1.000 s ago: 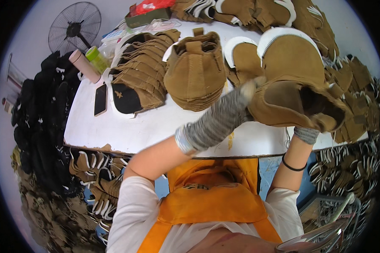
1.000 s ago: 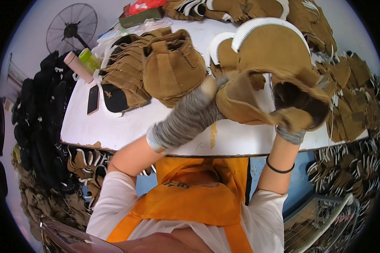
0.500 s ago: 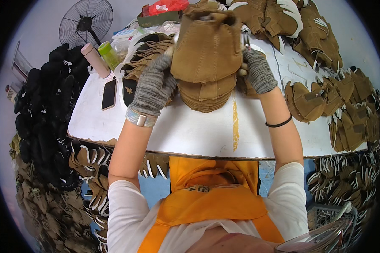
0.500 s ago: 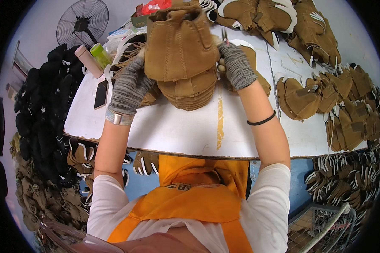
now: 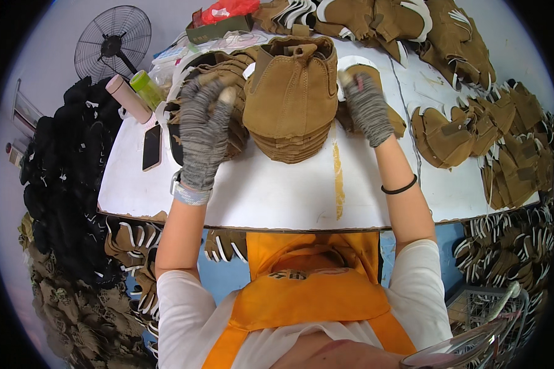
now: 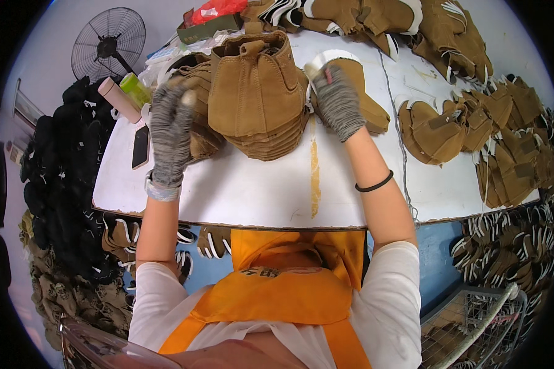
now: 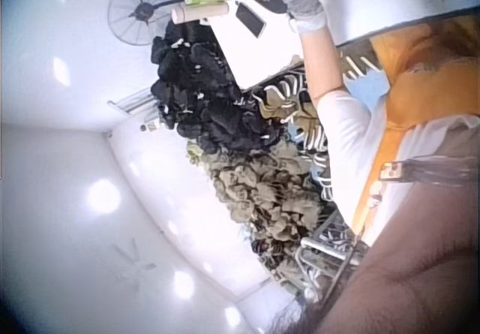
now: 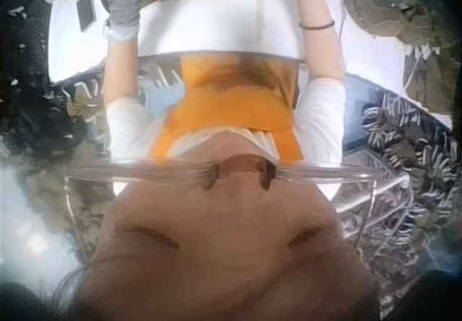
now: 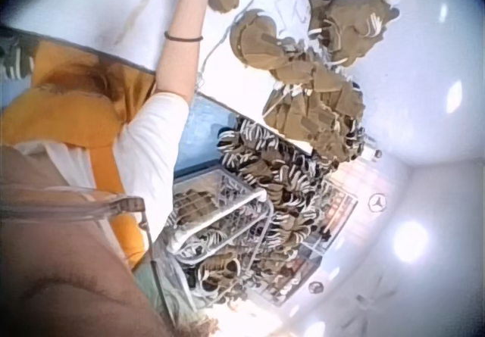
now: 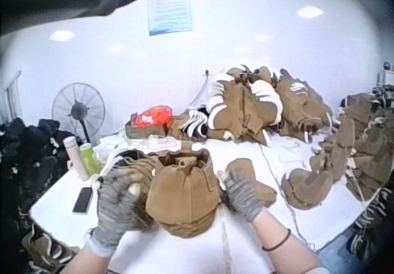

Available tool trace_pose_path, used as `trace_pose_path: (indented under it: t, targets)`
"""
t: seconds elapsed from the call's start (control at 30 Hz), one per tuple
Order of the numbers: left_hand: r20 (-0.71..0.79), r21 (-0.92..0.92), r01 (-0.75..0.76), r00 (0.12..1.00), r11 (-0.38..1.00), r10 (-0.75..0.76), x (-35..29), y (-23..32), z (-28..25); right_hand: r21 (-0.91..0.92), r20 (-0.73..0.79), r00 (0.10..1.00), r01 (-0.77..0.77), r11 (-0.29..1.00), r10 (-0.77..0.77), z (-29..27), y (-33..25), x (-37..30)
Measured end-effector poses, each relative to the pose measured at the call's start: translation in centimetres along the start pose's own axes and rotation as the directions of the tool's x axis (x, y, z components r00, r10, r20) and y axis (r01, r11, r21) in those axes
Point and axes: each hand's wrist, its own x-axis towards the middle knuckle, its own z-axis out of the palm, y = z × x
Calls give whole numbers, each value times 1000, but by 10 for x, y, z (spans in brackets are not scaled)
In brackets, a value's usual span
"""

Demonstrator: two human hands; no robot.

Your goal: The person uses snips to trim excess threads and material from several brown boot uppers, handling them one by one at a workbench.

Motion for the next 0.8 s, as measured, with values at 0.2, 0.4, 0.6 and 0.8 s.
trace_pose_path:
  t: [0.2,0.4,0.6,0.8]
  targets:
    - [14,-161,-219,975,962,224,55,57,28,-47,-258,738,635,771,-623,-28,-75,7]
    - [-20,-220,-224,974,950,225,38,41,71,367,-213,897,441,819,-387,8,-50,2]
    - [-80,-283,-209,978,936,194,27,35,68,448,-133,963,269,853,-234,-4,-30,-26]
    - [-87,-324,-144,989,935,123,46,35,79,763,-175,842,-211,611,510,-33,83,-63]
